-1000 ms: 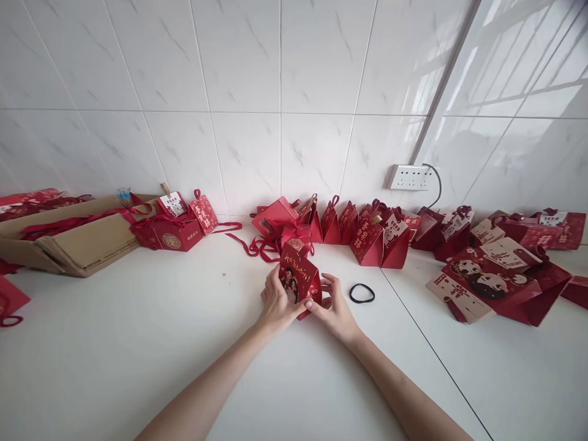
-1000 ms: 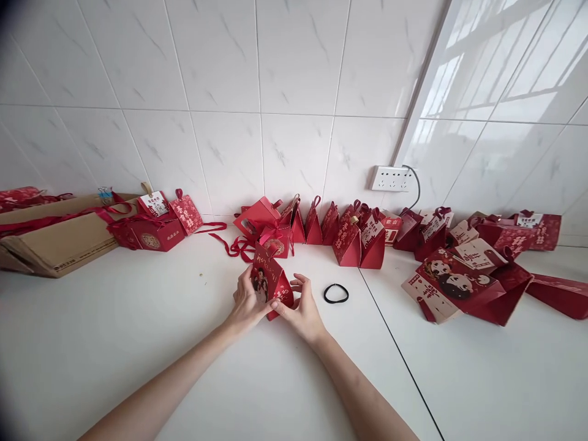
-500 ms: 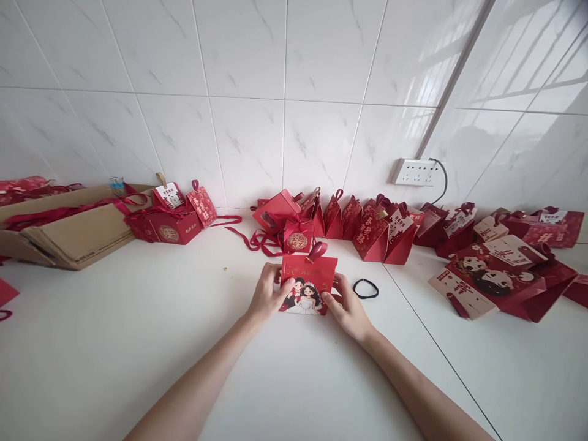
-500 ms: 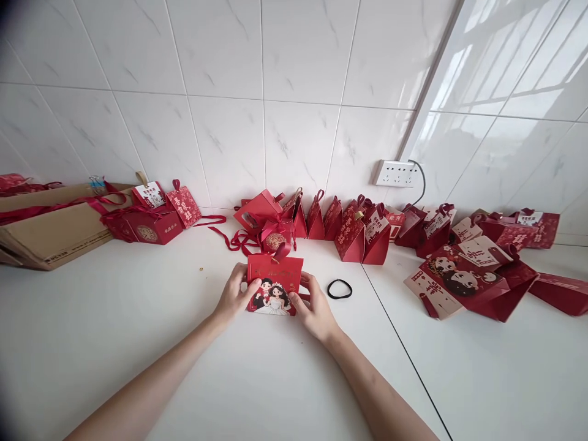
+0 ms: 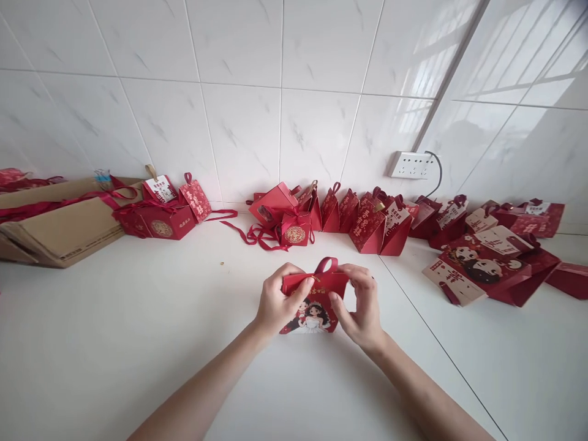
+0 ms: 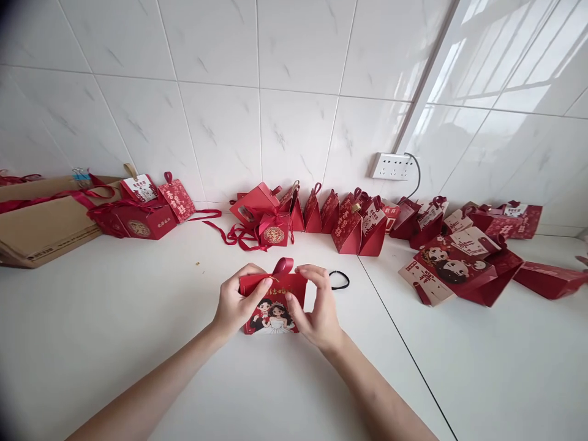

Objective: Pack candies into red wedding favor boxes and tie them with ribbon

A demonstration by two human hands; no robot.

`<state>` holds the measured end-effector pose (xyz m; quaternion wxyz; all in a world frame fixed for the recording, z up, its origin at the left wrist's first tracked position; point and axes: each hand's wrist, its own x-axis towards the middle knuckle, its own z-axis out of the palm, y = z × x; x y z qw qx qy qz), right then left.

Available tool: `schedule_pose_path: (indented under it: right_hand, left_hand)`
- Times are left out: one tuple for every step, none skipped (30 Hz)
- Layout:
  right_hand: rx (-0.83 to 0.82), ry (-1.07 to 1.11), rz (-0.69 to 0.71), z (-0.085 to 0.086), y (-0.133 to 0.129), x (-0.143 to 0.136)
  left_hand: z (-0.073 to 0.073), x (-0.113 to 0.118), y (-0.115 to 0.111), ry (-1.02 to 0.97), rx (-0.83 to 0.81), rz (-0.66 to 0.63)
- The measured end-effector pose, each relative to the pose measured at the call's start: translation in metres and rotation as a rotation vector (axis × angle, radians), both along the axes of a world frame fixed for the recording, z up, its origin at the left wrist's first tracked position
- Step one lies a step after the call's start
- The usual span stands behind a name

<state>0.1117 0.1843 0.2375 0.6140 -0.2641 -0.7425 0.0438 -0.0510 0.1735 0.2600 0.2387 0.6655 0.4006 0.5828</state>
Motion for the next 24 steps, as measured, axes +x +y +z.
schedule_pose_path:
  right_hand:
    - [0.050,0.001,-0.030,0.004,-0.003,-0.001]
    - [0.085,-0.008,-0.056,0.007,-0.006,-0.003]
    - [0.110,-0.020,-0.080,0.010,-0.009,-0.004]
    - [0.126,-0.036,-0.100,0.013,-0.011,-0.004]
    - [0.139,-0.055,-0.115,0.014,-0.012,-0.004]
    - [0.149,-0.070,-0.122,0.015,-0.013,-0.004]
    - [0.157,-0.079,-0.120,0.016,-0.013,-0.004]
    - [0.161,-0.085,-0.113,0.017,-0.013,-0.004]
    - [0.163,-0.090,-0.106,0.017,-0.013,-0.003]
    - [0.165,-0.093,-0.099,0.017,-0.013,-0.003]
    - [0.166,-0.094,-0.093,0.018,-0.013,-0.003]
    - [0.168,-0.098,-0.088,0.018,-0.013,-0.002]
    - [0.170,-0.099,-0.084,0.018,-0.013,-0.002]
    - [0.173,-0.098,-0.082,0.018,-0.013,-0.002]
    - [0.173,-0.095,-0.083,0.018,-0.013,-0.002]
    - [0.170,-0.093,-0.084,0.017,-0.013,-0.002]
    - [0.168,-0.092,-0.085,0.017,-0.013,-0.002]
    - [0.168,-0.092,-0.084,0.017,-0.013,-0.002]
    - [0.169,-0.094,-0.081,0.017,-0.013,-0.002]
    - [0.169,-0.098,-0.076,0.017,-0.013,-0.002]
    - [0.169,-0.103,-0.069,0.017,-0.012,-0.002]
    - [0.168,-0.106,-0.062,0.017,-0.012,-0.002]
    - [0.166,-0.106,-0.056,0.017,-0.011,-0.002]
    - [0.162,-0.101,-0.050,0.016,-0.011,-0.002]
  left_hand:
    - [0.000,0.004,-0.003,-0.001,0.002,-0.026]
    - [0.000,0.007,-0.006,-0.005,-0.003,-0.048]
    - [0.001,0.009,-0.009,-0.008,-0.013,-0.063]
    - [0.001,0.010,-0.011,-0.010,-0.022,-0.070]
    - [0.003,0.011,-0.012,-0.006,-0.028,-0.071]
    - [0.004,0.010,-0.013,0.007,-0.032,-0.078]
    - [0.006,0.009,-0.013,0.025,-0.033,-0.094]
    - [0.008,0.007,-0.013,0.042,-0.023,-0.118]
    - [0.010,0.006,-0.012,0.053,-0.002,-0.147]
    - [0.012,0.005,-0.012,0.058,0.029,-0.172]
    - [0.013,0.004,-0.011,0.057,0.072,-0.184]
    - [0.014,0.005,-0.010,0.053,0.125,-0.175]
    - [0.014,0.006,-0.009,0.049,0.180,-0.146]
    - [0.013,0.008,-0.009,0.051,0.228,-0.113]
    - [0.013,0.009,-0.008,0.058,0.269,-0.083]
    - [0.012,0.010,-0.007,0.072,0.308,-0.063]
    - [0.012,0.010,-0.006,0.096,0.352,-0.056]
    - [0.012,0.010,-0.005,0.132,0.401,-0.062]
    - [0.014,0.008,-0.004,0.178,0.453,-0.073]
    - [0.015,0.007,-0.003,0.228,0.505,-0.081]
    - [0.017,0.005,-0.002,0.275,0.549,-0.083]
    - [0.018,0.004,-0.001,0.311,0.584,-0.087]
    - [0.020,0.003,0.000,0.332,0.605,-0.093]
    - [0.020,0.003,0.001,0.336,0.614,-0.104]
